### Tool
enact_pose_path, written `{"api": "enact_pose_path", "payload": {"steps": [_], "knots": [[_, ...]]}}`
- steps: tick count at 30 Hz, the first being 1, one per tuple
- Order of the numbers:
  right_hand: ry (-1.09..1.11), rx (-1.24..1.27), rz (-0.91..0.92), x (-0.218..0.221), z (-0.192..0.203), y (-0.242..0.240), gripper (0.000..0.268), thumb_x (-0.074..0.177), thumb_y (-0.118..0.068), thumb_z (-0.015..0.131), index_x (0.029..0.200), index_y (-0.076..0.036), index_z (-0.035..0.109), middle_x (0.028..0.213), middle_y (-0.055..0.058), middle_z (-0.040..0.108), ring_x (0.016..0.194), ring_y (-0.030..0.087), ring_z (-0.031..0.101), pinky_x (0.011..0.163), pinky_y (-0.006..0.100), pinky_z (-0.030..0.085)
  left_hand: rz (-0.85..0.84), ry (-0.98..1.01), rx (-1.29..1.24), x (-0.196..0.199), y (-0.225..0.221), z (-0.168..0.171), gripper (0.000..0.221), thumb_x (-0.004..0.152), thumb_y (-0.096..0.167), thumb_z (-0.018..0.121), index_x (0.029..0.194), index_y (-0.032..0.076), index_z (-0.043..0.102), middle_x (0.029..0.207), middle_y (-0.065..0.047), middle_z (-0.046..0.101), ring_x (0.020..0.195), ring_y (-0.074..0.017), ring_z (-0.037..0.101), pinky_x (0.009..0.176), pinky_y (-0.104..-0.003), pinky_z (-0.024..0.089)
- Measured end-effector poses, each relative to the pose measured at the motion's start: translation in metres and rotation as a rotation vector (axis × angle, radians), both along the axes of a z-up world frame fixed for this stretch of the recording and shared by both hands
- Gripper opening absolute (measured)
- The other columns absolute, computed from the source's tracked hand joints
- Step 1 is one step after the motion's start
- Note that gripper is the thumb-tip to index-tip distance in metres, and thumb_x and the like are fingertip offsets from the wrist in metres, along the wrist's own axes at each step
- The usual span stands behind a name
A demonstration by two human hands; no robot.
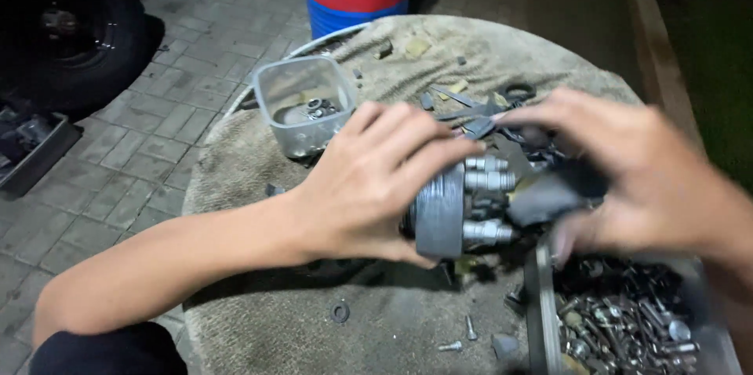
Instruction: Cleaning a metal shaft with sandpaper and assembling it into a mechanical housing unit.
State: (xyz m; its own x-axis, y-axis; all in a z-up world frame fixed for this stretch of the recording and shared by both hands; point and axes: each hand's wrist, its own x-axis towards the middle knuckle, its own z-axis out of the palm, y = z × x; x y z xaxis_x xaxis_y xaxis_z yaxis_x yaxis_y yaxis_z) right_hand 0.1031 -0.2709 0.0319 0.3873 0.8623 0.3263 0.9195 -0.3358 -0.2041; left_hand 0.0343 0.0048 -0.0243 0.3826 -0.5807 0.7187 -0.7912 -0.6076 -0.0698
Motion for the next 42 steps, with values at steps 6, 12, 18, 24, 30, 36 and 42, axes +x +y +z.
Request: {"api": "enact_pose_path", "payload": {"steps": [6,12,18,24,30,36,42], "knots": [[0.015,-0.084,-0.038,-0.01,-0.02,0.018,0.13,0.051,-0.072,0.088,0.153,-0.013,0.034,0.149,0.017,0.052,0.092,0.026,0.075,0.074,0.041,0.057,-0.074,0.237,-0.218,-0.011,0.01,0.026,0.098,0.079,0.065,0.076,0.145,0.002,0.041,0.127,-0.018,0.061,0.113,-0.0328,0.06,0.097,-0.042,0.046],[-0.166,0.038,0.086,-0.006,-0.034,0.005,0.09,0.074,-0.054,0.081,0.141,-0.004,0.047,0.143,0.017,0.062,0.118,0.029,0.072,0.08,0.038,0.061,-0.114,0.125,-0.218,-0.017,0.003,0.016,0.091,0.092,0.071,0.049,0.149,0.001,0.035,0.143,-0.021,0.061,0.118,-0.0319,0.066,0.097,-0.046,0.051],[-0.328,0.084,0.124,-0.004,-0.042,0.003,0.066,0.089,-0.05,0.066,0.131,-0.003,0.048,0.129,0.012,0.071,0.112,0.03,0.075,0.075,0.04,0.063,-0.042,0.079,-0.119,-0.024,0.0,0.022,0.089,0.093,0.071,0.045,0.148,0.0,0.037,0.125,-0.015,0.068,0.108,-0.0307,0.065,0.088,-0.041,0.04],[-0.474,0.1,0.164,-0.008,-0.044,0.005,0.055,0.096,-0.05,0.054,0.126,-0.004,0.048,0.117,0.021,0.071,0.067,0.027,0.07,0.053,0.04,0.053,-0.003,0.013,-0.112,-0.028,-0.004,0.023,0.084,0.096,0.069,0.048,0.144,0.001,0.042,0.12,-0.014,0.071,0.104,-0.0297,0.067,0.084,-0.041,0.039],[-0.515,0.093,0.274,-0.006,-0.041,0.0,0.065,0.094,-0.063,0.047,0.121,-0.004,0.05,0.111,0.023,0.068,0.074,0.033,0.069,0.061,0.044,0.053,0.028,-0.04,-0.117,-0.037,-0.011,0.026,0.083,0.096,0.07,0.051,0.143,0.002,0.046,0.111,-0.009,0.071,0.097,-0.0265,0.068,0.083,-0.039,0.038],[-0.416,0.16,0.25,-0.017,-0.037,0.01,0.072,0.091,-0.069,0.047,0.115,-0.001,0.048,0.1,0.023,0.067,0.054,0.027,0.057,0.048,0.042,0.041,0.016,0.027,-0.119,-0.042,-0.008,0.033,0.071,0.104,0.061,0.032,0.141,0.002,0.046,0.114,-0.011,0.072,0.101,-0.0282,0.069,0.082,-0.04,0.037],[-0.367,0.168,0.209,-0.017,-0.042,0.005,0.074,0.083,-0.065,0.063,0.122,-0.002,0.049,0.112,0.025,0.067,0.067,0.031,0.066,0.057,0.042,0.051,0.042,0.024,-0.122,-0.04,-0.007,0.029,0.069,0.108,0.057,0.021,0.145,0.004,0.045,0.119,-0.009,0.074,0.105,-0.0282,0.071,0.084,-0.041,0.036]]}}
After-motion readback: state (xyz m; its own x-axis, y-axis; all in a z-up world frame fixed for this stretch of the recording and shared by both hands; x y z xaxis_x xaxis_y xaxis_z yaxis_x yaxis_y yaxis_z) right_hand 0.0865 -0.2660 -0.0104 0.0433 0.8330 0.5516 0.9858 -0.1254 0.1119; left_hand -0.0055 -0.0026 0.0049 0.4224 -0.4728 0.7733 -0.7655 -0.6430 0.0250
